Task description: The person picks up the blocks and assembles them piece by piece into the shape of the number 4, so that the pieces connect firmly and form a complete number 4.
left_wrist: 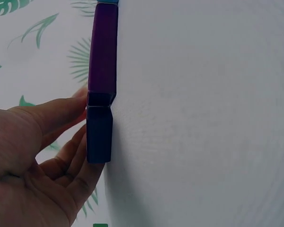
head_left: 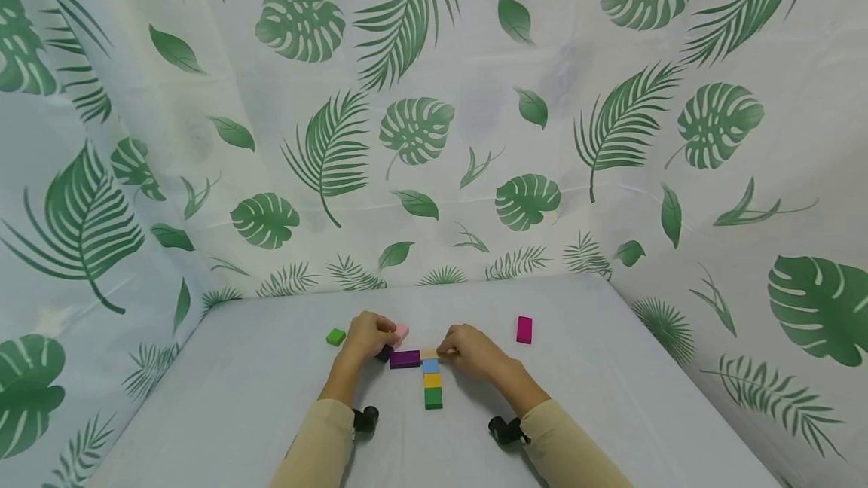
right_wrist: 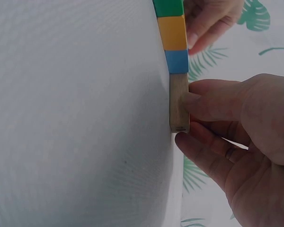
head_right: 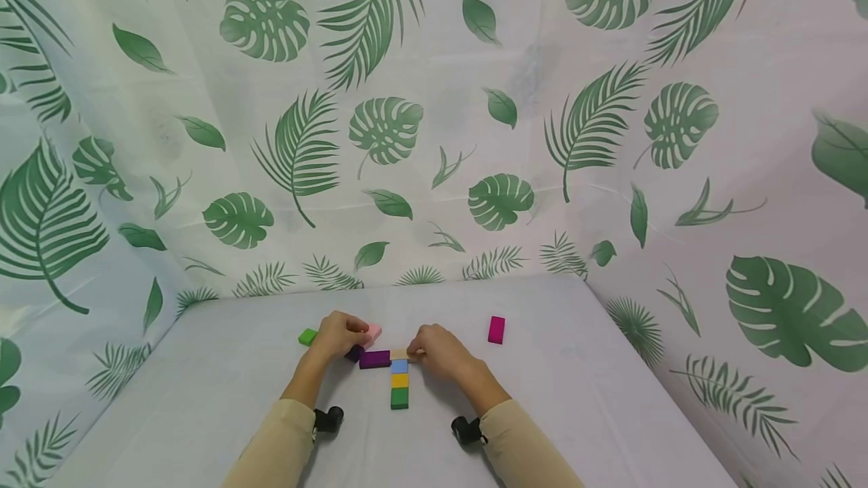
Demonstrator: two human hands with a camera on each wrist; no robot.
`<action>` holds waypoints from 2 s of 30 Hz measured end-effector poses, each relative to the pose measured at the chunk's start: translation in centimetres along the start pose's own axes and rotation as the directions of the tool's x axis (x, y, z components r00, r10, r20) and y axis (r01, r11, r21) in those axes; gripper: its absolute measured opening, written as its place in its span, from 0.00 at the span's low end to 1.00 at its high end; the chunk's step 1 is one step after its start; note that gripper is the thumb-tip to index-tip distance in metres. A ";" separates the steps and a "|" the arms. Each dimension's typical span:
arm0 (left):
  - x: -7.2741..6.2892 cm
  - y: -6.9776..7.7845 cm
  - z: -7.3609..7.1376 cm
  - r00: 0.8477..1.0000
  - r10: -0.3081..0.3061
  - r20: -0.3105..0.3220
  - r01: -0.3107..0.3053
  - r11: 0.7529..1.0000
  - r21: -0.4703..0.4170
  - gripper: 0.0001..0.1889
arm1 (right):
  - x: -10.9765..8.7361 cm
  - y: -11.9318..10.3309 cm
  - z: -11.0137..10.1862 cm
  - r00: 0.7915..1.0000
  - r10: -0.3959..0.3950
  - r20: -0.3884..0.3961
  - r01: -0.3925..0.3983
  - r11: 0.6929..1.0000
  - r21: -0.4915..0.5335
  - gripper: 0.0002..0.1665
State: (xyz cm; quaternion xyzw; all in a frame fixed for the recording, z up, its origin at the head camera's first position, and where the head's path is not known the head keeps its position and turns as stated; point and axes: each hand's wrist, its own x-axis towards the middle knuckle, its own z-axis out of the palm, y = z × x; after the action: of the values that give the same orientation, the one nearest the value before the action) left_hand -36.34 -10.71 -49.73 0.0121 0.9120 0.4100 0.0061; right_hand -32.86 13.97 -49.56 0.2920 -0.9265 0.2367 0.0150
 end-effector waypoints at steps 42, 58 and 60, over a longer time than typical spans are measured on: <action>-1.3 -4.9 -6.8 0.957 0.064 -0.284 -0.082 0.995 -0.054 0.19 | 0.1 0.0 0.0 1.000 -0.001 -0.007 0.001 1.000 0.009 0.12; -1.6 -6.1 -6.9 0.961 0.031 -0.275 -0.050 0.997 -0.062 0.20 | 0.1 -0.1 0.0 1.000 -0.007 0.002 0.007 1.000 0.004 0.12; -1.5 -6.2 -6.9 0.961 0.028 -0.277 -0.047 0.997 -0.065 0.20 | 0.1 0.0 0.0 1.000 -0.005 0.001 0.005 1.000 0.008 0.12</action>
State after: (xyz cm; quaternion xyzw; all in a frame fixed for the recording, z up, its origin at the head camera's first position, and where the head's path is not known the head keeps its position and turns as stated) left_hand -35.10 -20.00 -49.77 -0.0279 0.8885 0.4397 -0.1282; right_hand -32.97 13.89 -49.54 0.2944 -0.9249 0.2401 0.0141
